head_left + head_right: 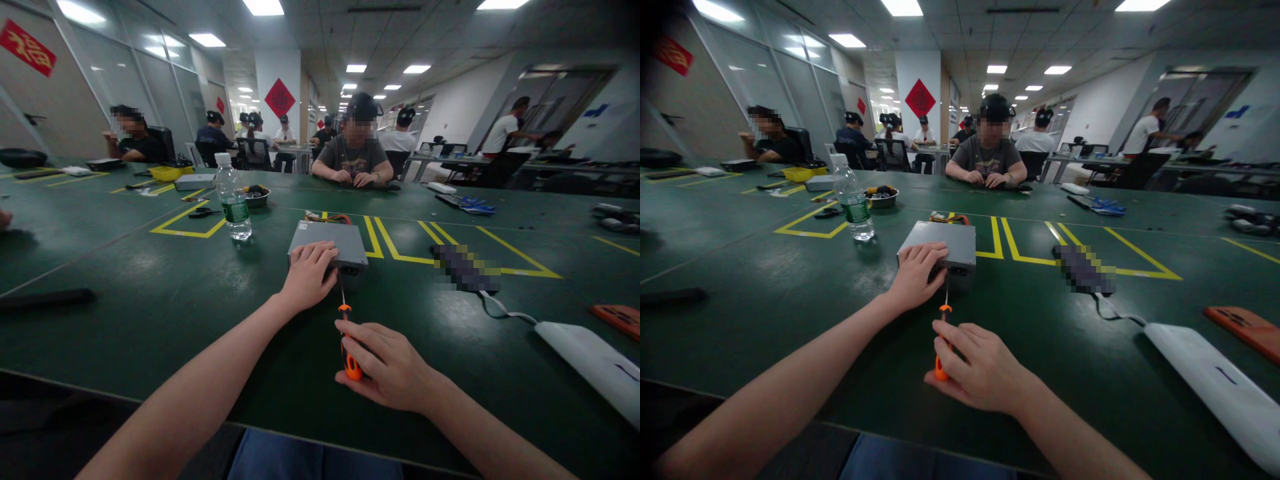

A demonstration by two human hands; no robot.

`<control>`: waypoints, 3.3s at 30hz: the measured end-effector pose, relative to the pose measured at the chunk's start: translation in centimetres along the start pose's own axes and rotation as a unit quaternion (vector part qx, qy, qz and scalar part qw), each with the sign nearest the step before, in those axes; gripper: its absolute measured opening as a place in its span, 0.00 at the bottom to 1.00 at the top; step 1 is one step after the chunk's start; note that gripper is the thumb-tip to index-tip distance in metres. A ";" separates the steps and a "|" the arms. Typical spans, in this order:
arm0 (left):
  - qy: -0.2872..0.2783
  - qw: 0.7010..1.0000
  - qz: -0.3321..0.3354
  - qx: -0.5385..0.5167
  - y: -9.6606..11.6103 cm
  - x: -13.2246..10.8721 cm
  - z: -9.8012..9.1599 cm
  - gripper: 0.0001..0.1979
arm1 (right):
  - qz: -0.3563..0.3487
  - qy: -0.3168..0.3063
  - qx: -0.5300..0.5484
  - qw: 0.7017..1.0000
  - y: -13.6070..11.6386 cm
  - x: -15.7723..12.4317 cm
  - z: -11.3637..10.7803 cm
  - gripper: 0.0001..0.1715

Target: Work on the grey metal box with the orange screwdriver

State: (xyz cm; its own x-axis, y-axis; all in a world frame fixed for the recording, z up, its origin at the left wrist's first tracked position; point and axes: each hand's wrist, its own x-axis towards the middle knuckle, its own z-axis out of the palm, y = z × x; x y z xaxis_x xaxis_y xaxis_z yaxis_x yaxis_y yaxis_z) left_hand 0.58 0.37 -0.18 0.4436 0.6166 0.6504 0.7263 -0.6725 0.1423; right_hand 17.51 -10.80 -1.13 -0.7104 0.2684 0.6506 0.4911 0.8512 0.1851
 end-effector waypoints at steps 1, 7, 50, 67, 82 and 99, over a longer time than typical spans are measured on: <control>0.000 1.000 0.000 0.000 0.0 0.0 0.0 0.15 | 0.001 -0.005 -0.002 1.000 0.0 0.0 0.0 0.15; -0.001 1.000 -0.001 -0.003 0.1 0.0 -0.1 0.15 | 0.025 -0.045 0.024 0.998 -0.1 0.2 -0.5 0.20; -0.007 1.000 -0.007 -0.004 0.2 0.0 -0.2 0.17 | -0.012 0.020 -0.010 1.000 -0.3 0.2 0.2 0.11; -0.004 1.000 -0.007 -0.002 0.2 0.0 -0.1 0.17 | -0.013 0.012 0.004 1.000 -0.5 0.1 0.2 0.12; -0.008 1.000 -0.005 -0.001 0.2 0.0 -0.3 0.16 | -0.013 0.037 0.001 0.999 -0.1 0.0 0.4 0.12; 0.000 1.000 0.001 0.002 0.1 0.0 -0.1 0.15 | -0.007 0.014 -0.007 1.000 -0.3 0.1 0.3 0.14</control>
State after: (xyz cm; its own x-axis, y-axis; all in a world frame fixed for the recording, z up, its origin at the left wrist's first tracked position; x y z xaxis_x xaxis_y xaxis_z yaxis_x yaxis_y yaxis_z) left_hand 0.59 0.25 -0.10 0.4448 0.6148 0.6513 0.7269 -0.6726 0.1386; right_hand 17.19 -10.89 -1.35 -0.7032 0.2426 0.6684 0.4875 0.8488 0.2047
